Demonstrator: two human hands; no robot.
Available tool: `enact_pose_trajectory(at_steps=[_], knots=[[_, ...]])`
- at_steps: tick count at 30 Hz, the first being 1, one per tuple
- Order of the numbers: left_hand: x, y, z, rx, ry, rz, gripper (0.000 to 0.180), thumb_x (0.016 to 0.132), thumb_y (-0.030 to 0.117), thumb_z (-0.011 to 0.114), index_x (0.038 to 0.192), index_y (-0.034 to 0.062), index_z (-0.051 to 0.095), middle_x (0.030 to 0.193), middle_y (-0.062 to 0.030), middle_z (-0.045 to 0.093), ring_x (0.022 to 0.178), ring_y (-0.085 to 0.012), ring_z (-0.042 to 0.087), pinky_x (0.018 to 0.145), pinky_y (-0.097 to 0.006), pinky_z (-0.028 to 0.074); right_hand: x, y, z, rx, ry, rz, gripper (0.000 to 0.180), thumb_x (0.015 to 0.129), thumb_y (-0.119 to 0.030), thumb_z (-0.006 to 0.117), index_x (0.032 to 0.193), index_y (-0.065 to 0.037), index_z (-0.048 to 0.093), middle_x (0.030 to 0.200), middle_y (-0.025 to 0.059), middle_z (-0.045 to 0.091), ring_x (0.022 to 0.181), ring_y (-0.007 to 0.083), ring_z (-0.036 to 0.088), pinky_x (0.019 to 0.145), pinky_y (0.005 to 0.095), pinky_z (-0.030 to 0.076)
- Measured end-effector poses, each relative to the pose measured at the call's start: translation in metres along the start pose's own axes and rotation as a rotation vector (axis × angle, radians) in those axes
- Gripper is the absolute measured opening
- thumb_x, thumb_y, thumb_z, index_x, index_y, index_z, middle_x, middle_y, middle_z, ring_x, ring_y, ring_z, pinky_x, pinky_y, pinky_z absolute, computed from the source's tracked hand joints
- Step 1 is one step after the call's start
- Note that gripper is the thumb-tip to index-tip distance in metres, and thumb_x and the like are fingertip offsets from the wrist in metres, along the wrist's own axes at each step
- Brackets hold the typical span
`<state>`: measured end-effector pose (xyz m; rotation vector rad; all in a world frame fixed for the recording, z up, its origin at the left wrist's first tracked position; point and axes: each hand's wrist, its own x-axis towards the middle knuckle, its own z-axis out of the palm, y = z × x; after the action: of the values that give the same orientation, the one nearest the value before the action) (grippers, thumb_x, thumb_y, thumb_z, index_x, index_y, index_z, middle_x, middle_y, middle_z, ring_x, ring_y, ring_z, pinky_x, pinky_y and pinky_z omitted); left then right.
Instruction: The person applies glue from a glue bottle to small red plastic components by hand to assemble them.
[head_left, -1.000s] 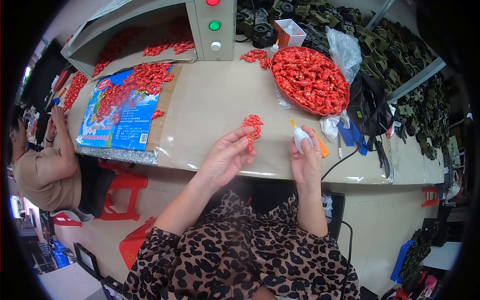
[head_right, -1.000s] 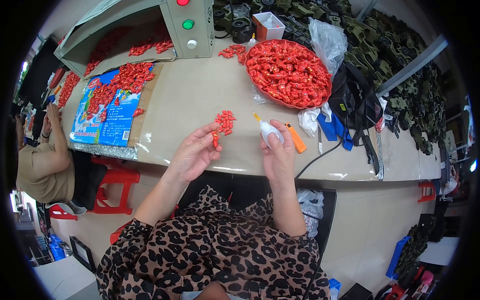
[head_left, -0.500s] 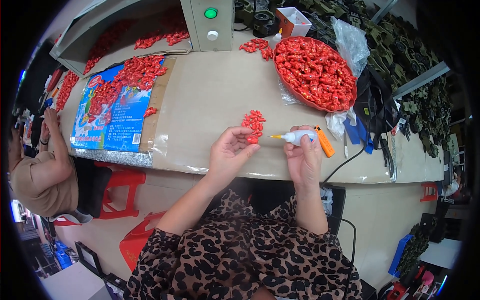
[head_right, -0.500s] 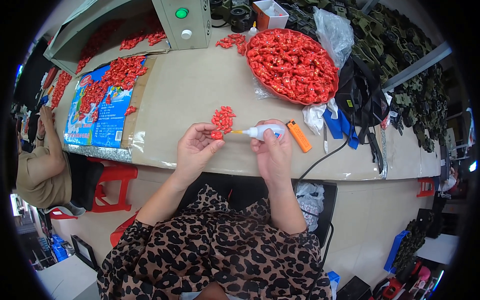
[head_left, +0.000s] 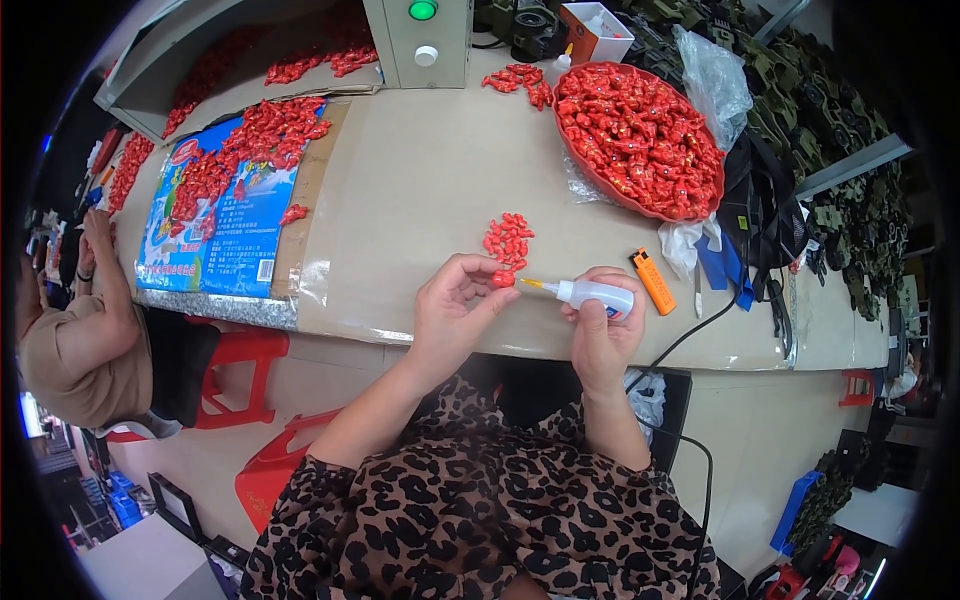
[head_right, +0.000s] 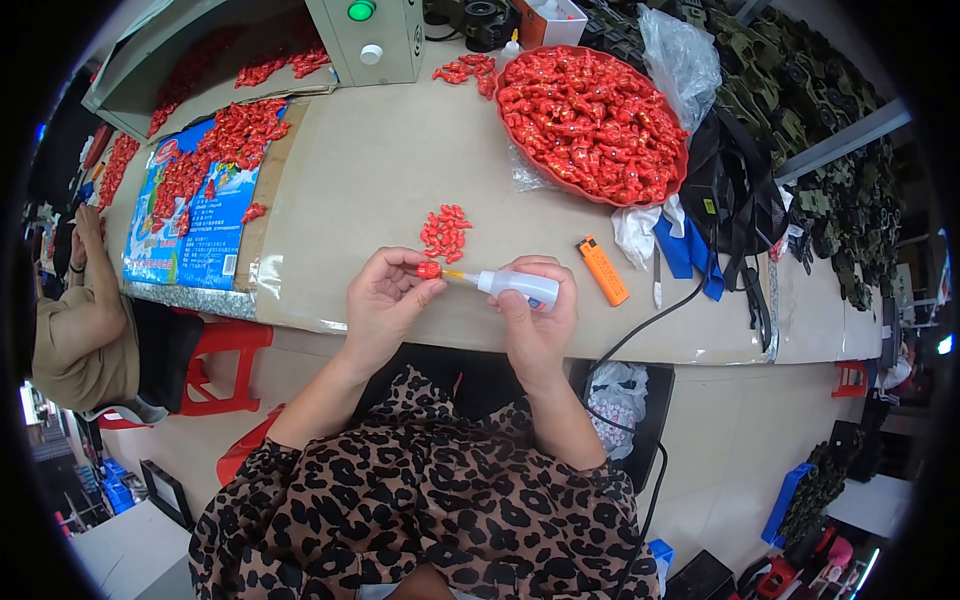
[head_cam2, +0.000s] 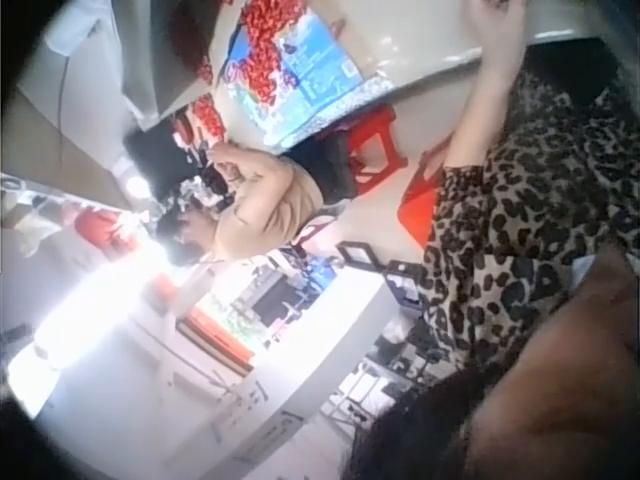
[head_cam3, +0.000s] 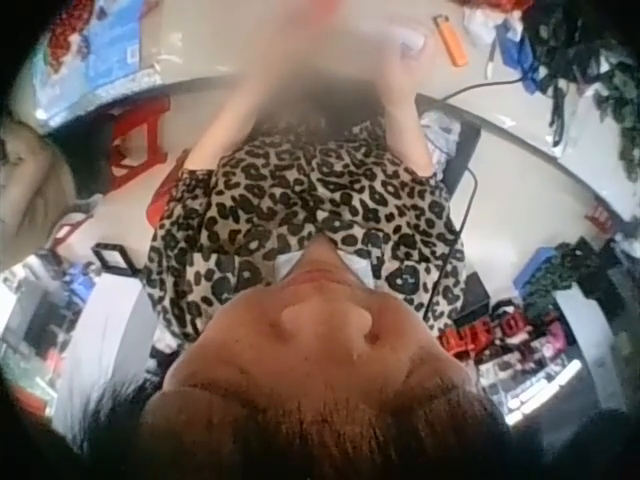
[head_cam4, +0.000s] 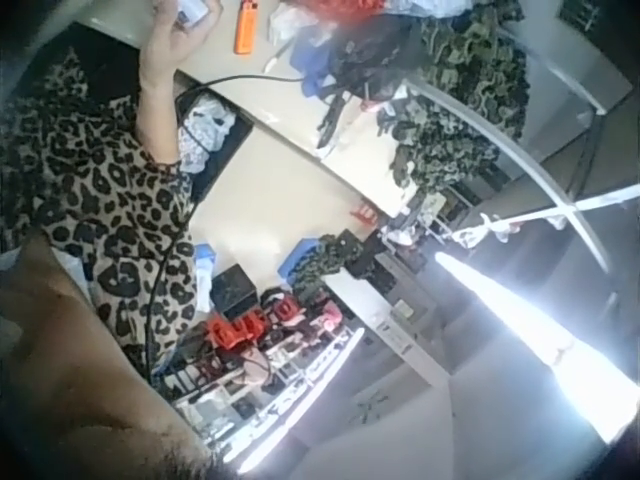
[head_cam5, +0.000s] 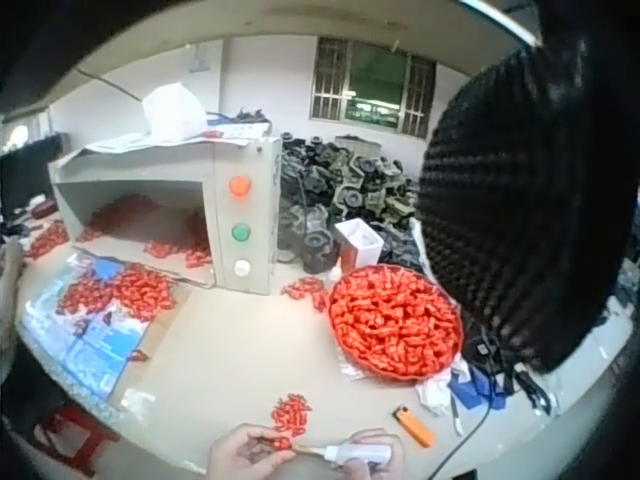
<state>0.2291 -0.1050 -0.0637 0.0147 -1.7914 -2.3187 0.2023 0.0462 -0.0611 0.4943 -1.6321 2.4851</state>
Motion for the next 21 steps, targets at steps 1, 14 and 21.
enact_pose_trajectory(at_steps=[1,14,21], knots=[[0.0,-0.0005,0.0,0.001,-0.003,0.012,0.023,0.073,-0.008,0.057,0.091,-0.0022,0.045,0.087,-0.007,0.052,0.08,-0.0112,0.053,0.073,-0.022,0.045,-0.0005,0.0002,0.0009,-0.021,-0.001,-0.002,0.024,0.077,-0.009,0.056,0.093,-0.002,0.039,0.091,0.0099,0.044,0.069,0.0132,0.051,0.06,0.0227,0.044],[0.0004,-0.006,-0.0014,0.045,-0.006,0.061,0.024,0.071,-0.005,0.06,0.092,-0.0028,0.05,0.089,-0.0067,0.052,0.077,-0.0101,0.053,0.068,-0.021,0.045,-0.0015,0.0001,0.0006,-0.11,-0.027,0.002,0.024,0.078,-0.009,0.056,0.093,-0.001,0.039,0.09,0.0097,0.044,0.071,0.0128,0.05,0.062,0.0227,0.043],[0.0,-0.0028,-0.0022,0.07,-0.015,0.053,0.023,0.071,-0.005,0.059,0.092,-0.0025,0.049,0.089,-0.0066,0.052,0.079,-0.0105,0.053,0.071,-0.022,0.044,-0.0011,-0.0009,0.0013,-0.103,-0.025,0.009,0.023,0.078,-0.008,0.055,0.093,-0.001,0.04,0.09,0.0097,0.044,0.07,0.0131,0.05,0.062,0.0227,0.043]])
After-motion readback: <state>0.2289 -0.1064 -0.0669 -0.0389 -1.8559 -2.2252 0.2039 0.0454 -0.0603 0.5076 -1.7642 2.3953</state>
